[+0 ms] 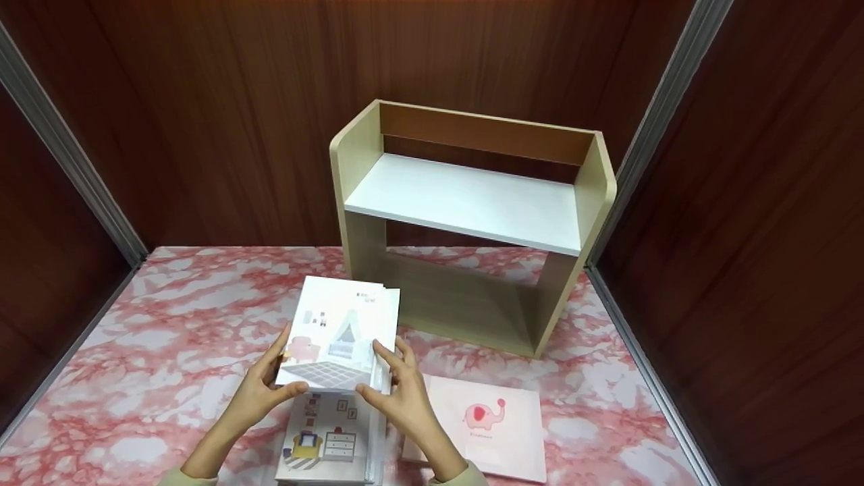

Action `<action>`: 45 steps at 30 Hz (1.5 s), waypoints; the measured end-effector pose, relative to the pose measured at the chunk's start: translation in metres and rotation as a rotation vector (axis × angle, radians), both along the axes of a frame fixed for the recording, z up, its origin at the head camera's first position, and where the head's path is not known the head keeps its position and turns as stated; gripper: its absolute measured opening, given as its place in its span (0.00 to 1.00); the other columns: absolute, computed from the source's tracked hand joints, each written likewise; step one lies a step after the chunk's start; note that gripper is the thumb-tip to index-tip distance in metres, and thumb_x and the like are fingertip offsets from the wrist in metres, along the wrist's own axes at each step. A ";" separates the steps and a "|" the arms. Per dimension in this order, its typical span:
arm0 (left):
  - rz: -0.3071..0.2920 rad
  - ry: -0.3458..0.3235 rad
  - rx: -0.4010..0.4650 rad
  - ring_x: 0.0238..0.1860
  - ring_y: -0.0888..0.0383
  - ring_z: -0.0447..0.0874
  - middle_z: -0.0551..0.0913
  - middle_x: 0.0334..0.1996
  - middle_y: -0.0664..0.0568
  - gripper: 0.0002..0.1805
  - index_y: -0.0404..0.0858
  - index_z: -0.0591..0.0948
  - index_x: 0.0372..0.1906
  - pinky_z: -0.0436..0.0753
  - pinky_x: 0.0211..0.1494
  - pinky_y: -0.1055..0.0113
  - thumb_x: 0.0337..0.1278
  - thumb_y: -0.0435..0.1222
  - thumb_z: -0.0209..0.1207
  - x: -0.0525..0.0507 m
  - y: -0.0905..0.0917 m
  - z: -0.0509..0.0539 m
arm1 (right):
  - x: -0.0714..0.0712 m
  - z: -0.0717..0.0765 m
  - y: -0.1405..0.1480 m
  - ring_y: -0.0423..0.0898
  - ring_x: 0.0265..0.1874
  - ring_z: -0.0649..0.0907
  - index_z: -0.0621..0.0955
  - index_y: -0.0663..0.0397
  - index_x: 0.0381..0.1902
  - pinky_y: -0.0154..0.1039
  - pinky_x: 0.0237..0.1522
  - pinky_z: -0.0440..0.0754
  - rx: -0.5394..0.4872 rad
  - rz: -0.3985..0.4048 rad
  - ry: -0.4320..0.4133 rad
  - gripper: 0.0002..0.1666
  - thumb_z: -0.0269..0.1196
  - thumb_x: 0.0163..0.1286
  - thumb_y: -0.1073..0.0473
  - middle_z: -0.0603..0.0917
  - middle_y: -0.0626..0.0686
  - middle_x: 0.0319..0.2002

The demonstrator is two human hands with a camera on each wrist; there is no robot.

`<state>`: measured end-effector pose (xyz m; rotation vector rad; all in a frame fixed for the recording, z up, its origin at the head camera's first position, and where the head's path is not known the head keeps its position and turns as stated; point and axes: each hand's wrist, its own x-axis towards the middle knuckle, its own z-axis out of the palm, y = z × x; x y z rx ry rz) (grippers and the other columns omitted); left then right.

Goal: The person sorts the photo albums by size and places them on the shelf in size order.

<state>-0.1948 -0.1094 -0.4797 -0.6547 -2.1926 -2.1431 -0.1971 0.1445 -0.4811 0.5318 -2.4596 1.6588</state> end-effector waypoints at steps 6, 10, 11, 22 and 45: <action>0.008 0.006 0.006 0.49 0.53 0.77 0.71 0.56 0.35 0.54 0.37 0.44 0.73 0.81 0.46 0.65 0.46 0.27 0.66 0.000 0.001 0.002 | 0.004 0.005 -0.001 0.61 0.63 0.63 0.71 0.52 0.63 0.44 0.44 0.74 0.013 -0.015 0.001 0.38 0.70 0.54 0.59 0.57 0.64 0.67; 0.009 0.014 0.015 0.47 0.55 0.78 0.73 0.54 0.34 0.53 0.37 0.45 0.73 0.82 0.45 0.64 0.46 0.27 0.66 0.000 0.001 0.003 | 0.011 0.019 -0.005 0.67 0.64 0.60 0.70 0.58 0.63 0.49 0.45 0.72 0.018 -0.015 0.001 0.37 0.69 0.55 0.62 0.57 0.68 0.66; 0.009 0.018 0.017 0.47 0.55 0.78 0.73 0.54 0.34 0.53 0.37 0.45 0.73 0.82 0.45 0.64 0.46 0.27 0.66 0.000 0.002 0.003 | 0.014 0.024 -0.006 0.68 0.64 0.59 0.70 0.60 0.63 0.50 0.45 0.72 0.016 -0.014 0.000 0.37 0.69 0.55 0.63 0.56 0.70 0.66; 0.010 0.017 0.012 0.47 0.57 0.79 0.74 0.54 0.34 0.53 0.37 0.45 0.73 0.82 0.44 0.66 0.45 0.27 0.66 0.000 0.004 0.007 | 0.022 0.041 -0.007 0.66 0.62 0.62 0.71 0.63 0.62 0.47 0.45 0.72 0.021 -0.032 -0.015 0.36 0.68 0.54 0.65 0.57 0.72 0.65; -0.006 0.053 0.009 0.48 0.57 0.80 0.72 0.55 0.31 0.52 0.34 0.46 0.72 0.82 0.44 0.64 0.46 0.26 0.66 -0.007 0.007 0.009 | 0.022 0.047 -0.002 0.64 0.58 0.67 0.70 0.64 0.62 0.50 0.48 0.73 -0.009 -0.037 -0.003 0.37 0.69 0.54 0.66 0.56 0.72 0.66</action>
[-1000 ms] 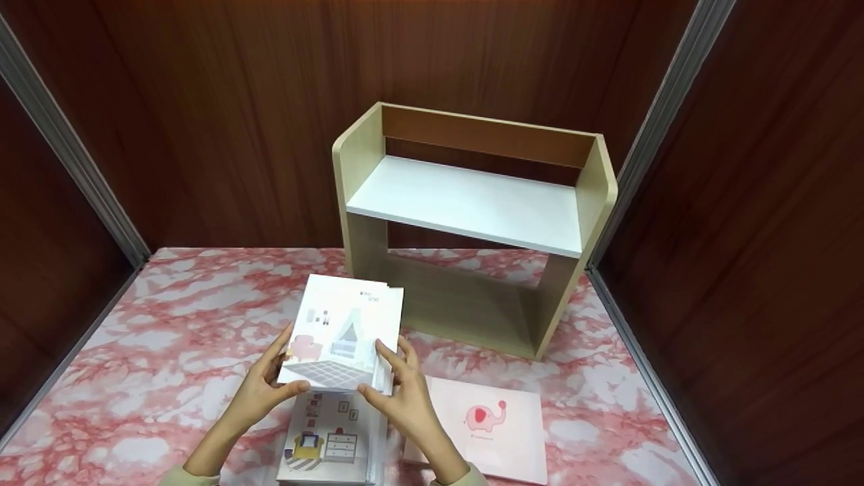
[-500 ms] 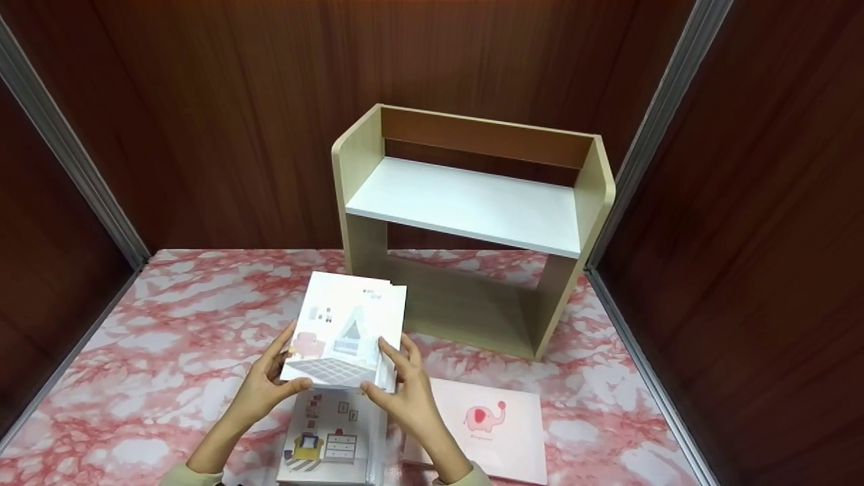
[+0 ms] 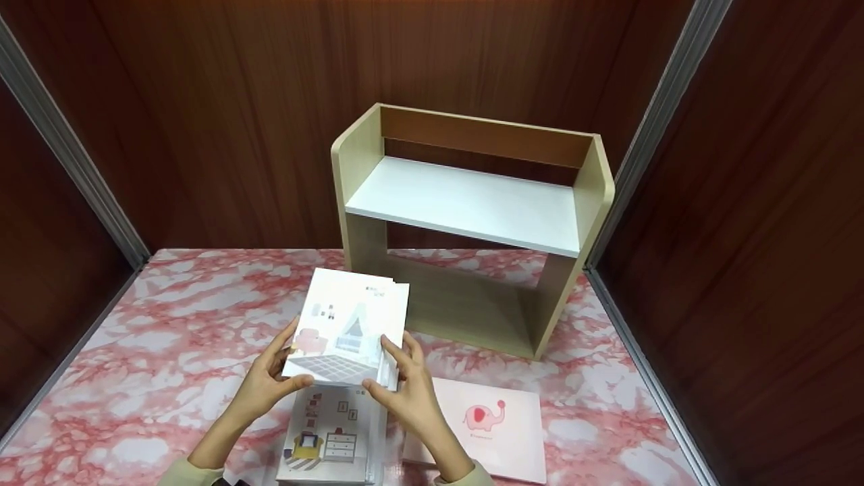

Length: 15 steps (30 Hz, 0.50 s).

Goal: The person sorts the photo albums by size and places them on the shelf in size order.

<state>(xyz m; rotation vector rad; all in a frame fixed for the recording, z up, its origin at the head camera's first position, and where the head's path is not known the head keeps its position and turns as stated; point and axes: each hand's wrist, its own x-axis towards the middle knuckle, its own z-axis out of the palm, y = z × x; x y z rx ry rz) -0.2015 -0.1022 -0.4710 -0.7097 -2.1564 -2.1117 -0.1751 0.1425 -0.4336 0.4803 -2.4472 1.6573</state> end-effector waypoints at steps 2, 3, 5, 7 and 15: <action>-0.007 0.002 -0.002 0.47 0.58 0.80 0.73 0.55 0.31 0.52 0.33 0.46 0.72 0.82 0.44 0.65 0.46 0.27 0.66 0.002 0.001 0.006 | -0.005 -0.009 0.003 0.62 0.57 0.68 0.70 0.60 0.62 0.49 0.47 0.74 -0.007 0.003 0.008 0.37 0.69 0.54 0.64 0.55 0.69 0.67; -0.010 -0.009 0.003 0.47 0.58 0.80 0.73 0.55 0.32 0.52 0.34 0.46 0.72 0.82 0.44 0.65 0.46 0.27 0.66 0.002 0.002 0.007 | -0.007 -0.014 0.005 0.60 0.56 0.68 0.70 0.59 0.63 0.48 0.47 0.74 -0.013 0.007 0.011 0.37 0.69 0.54 0.63 0.55 0.68 0.67; -0.017 -0.010 0.010 0.47 0.59 0.80 0.73 0.55 0.32 0.52 0.35 0.46 0.72 0.83 0.43 0.65 0.46 0.27 0.66 0.001 0.003 0.008 | -0.012 -0.023 0.009 0.58 0.54 0.69 0.70 0.56 0.63 0.45 0.47 0.75 -0.018 0.010 0.015 0.38 0.70 0.55 0.61 0.54 0.67 0.68; -0.020 -0.009 0.016 0.47 0.59 0.80 0.73 0.55 0.32 0.52 0.35 0.46 0.72 0.83 0.43 0.65 0.46 0.27 0.66 0.001 0.004 0.009 | -0.017 -0.030 0.012 0.56 0.51 0.70 0.70 0.53 0.64 0.42 0.45 0.76 -0.019 0.011 0.022 0.38 0.70 0.55 0.59 0.54 0.65 0.68; -0.006 0.026 -0.003 0.46 0.60 0.80 0.72 0.55 0.30 0.52 0.32 0.46 0.72 0.82 0.43 0.66 0.45 0.27 0.66 -0.001 0.005 0.007 | -0.018 -0.029 0.014 0.56 0.54 0.70 0.70 0.53 0.64 0.42 0.46 0.77 -0.014 0.003 0.037 0.39 0.70 0.54 0.60 0.55 0.65 0.68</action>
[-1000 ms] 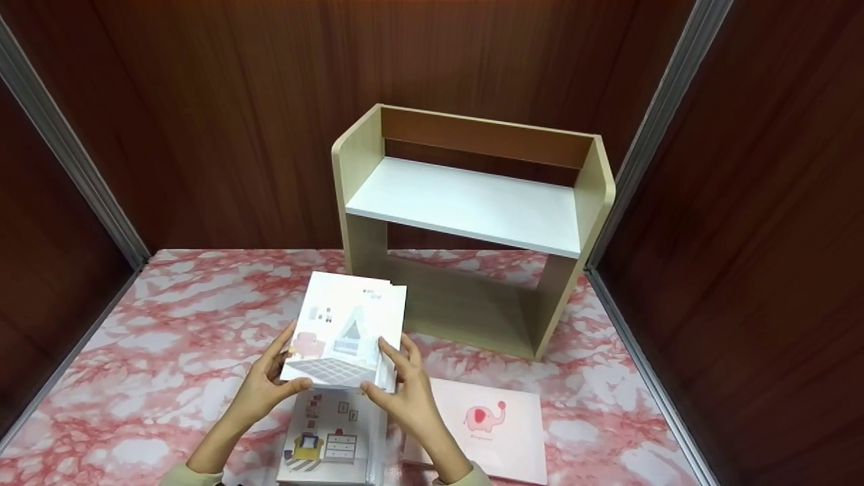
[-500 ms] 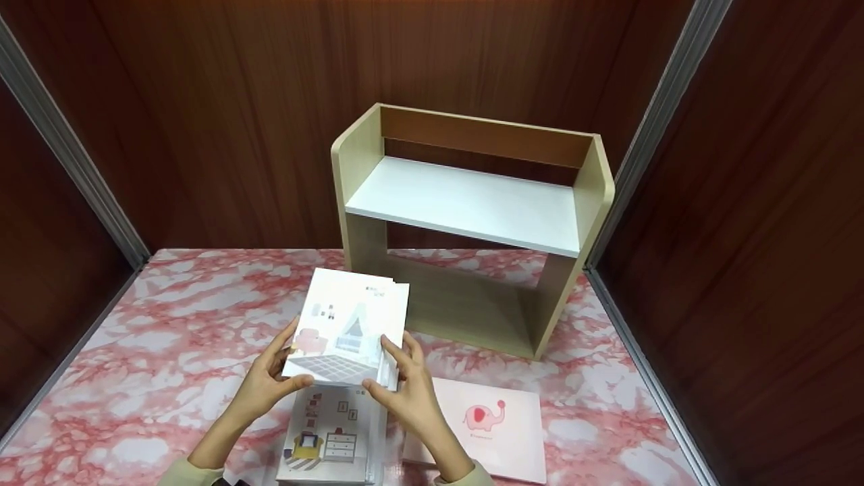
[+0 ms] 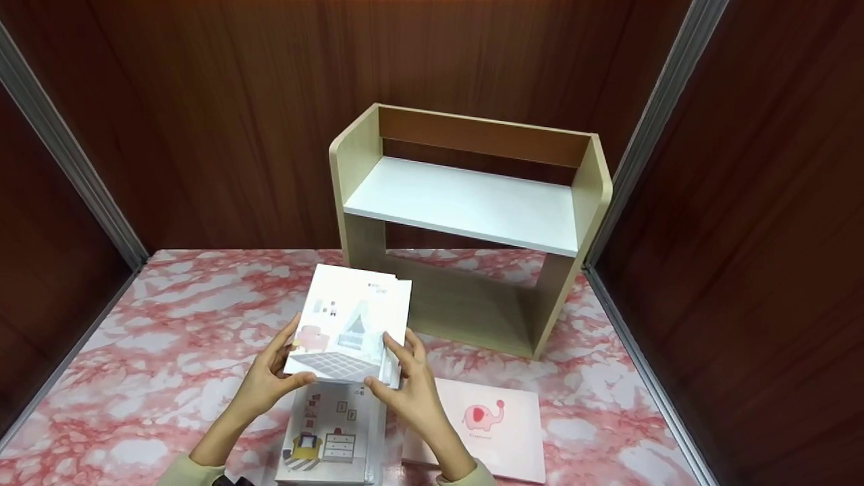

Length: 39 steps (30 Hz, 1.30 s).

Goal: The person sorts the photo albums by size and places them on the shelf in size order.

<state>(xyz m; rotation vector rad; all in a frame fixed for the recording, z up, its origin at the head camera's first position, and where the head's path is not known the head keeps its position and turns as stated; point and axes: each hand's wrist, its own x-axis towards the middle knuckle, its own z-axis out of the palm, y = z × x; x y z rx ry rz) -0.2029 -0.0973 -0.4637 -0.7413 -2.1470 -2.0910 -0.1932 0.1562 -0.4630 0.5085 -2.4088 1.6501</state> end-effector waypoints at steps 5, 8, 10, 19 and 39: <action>0.020 0.012 0.009 0.47 0.59 0.80 0.73 0.55 0.31 0.52 0.37 0.47 0.73 0.83 0.43 0.65 0.44 0.27 0.67 -0.008 0.001 -0.014 | 0.003 0.008 -0.002 0.61 0.61 0.65 0.69 0.57 0.64 0.42 0.46 0.77 -0.003 -0.005 -0.006 0.39 0.70 0.53 0.65 0.54 0.66 0.68; 0.029 0.016 0.026 0.47 0.58 0.80 0.73 0.55 0.33 0.52 0.40 0.49 0.73 0.83 0.43 0.65 0.44 0.27 0.67 -0.010 0.002 -0.018 | 0.009 0.019 -0.005 0.64 0.62 0.63 0.69 0.62 0.63 0.45 0.46 0.77 -0.006 0.000 -0.009 0.39 0.69 0.53 0.67 0.54 0.69 0.68; 0.030 0.023 0.041 0.47 0.57 0.80 0.73 0.56 0.33 0.52 0.41 0.49 0.73 0.83 0.42 0.64 0.44 0.27 0.67 -0.010 0.003 -0.019 | 0.014 0.027 -0.006 0.65 0.62 0.63 0.68 0.65 0.63 0.46 0.46 0.78 0.002 0.000 -0.011 0.39 0.69 0.53 0.68 0.54 0.71 0.67; 0.030 0.032 0.073 0.46 0.57 0.81 0.74 0.55 0.34 0.51 0.42 0.51 0.73 0.83 0.42 0.64 0.44 0.28 0.67 -0.011 0.007 -0.019 | 0.019 0.033 -0.006 0.57 0.46 0.76 0.68 0.66 0.63 0.43 0.44 0.79 0.007 0.002 0.024 0.39 0.69 0.53 0.67 0.54 0.73 0.66; 0.047 0.036 0.065 0.48 0.60 0.78 0.74 0.55 0.35 0.51 0.36 0.50 0.72 0.82 0.43 0.64 0.44 0.25 0.66 -0.007 0.013 -0.008 | 0.018 0.032 -0.003 0.59 0.52 0.73 0.69 0.68 0.62 0.40 0.42 0.80 -0.056 0.004 0.084 0.39 0.70 0.51 0.70 0.54 0.73 0.66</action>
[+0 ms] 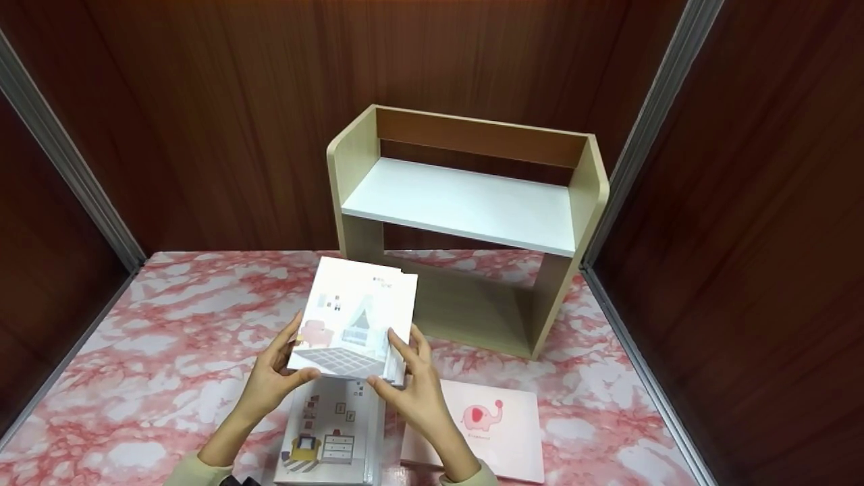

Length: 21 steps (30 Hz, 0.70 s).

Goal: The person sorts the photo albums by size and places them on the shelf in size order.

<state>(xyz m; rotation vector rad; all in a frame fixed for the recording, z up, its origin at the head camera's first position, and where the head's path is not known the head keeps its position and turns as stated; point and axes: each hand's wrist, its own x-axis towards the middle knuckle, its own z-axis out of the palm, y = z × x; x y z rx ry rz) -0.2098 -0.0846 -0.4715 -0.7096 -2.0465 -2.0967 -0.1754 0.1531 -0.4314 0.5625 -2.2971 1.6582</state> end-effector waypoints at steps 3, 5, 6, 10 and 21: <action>-0.003 0.003 -0.003 0.49 0.61 0.78 0.72 0.57 0.35 0.50 0.34 0.50 0.72 0.82 0.43 0.64 0.44 0.26 0.66 0.005 0.001 0.009 | 0.000 0.001 0.001 0.60 0.52 0.72 0.69 0.69 0.62 0.40 0.42 0.80 -0.001 0.001 0.006 0.39 0.70 0.51 0.71 0.54 0.74 0.66; -0.002 0.006 -0.005 0.50 0.61 0.77 0.71 0.58 0.35 0.50 0.33 0.50 0.72 0.82 0.43 0.64 0.44 0.26 0.66 0.008 0.001 0.015 | 0.000 0.002 0.001 0.60 0.51 0.72 0.69 0.69 0.62 0.41 0.42 0.80 0.001 -0.003 0.006 0.39 0.70 0.51 0.70 0.54 0.74 0.66; -0.001 0.003 -0.007 0.50 0.62 0.77 0.70 0.59 0.35 0.50 0.34 0.50 0.72 0.82 0.44 0.64 0.44 0.26 0.66 0.008 0.002 0.016 | 0.000 0.002 0.001 0.60 0.52 0.72 0.69 0.69 0.62 0.40 0.42 0.80 0.003 -0.006 0.005 0.39 0.70 0.51 0.70 0.54 0.73 0.66; 0.010 0.014 -0.024 0.53 0.62 0.75 0.68 0.62 0.36 0.50 0.34 0.51 0.72 0.81 0.44 0.64 0.44 0.26 0.67 0.008 0.003 0.018 | 0.001 0.004 0.002 0.62 0.56 0.71 0.69 0.68 0.62 0.40 0.44 0.79 0.011 -0.019 -0.003 0.39 0.69 0.51 0.70 0.54 0.73 0.66; 0.006 0.014 -0.019 0.50 0.61 0.77 0.73 0.57 0.37 0.50 0.35 0.51 0.72 0.81 0.44 0.65 0.43 0.27 0.67 0.006 0.003 0.019 | -0.001 0.005 0.004 0.61 0.52 0.73 0.68 0.68 0.62 0.43 0.45 0.80 0.007 -0.011 -0.001 0.39 0.69 0.52 0.70 0.53 0.74 0.66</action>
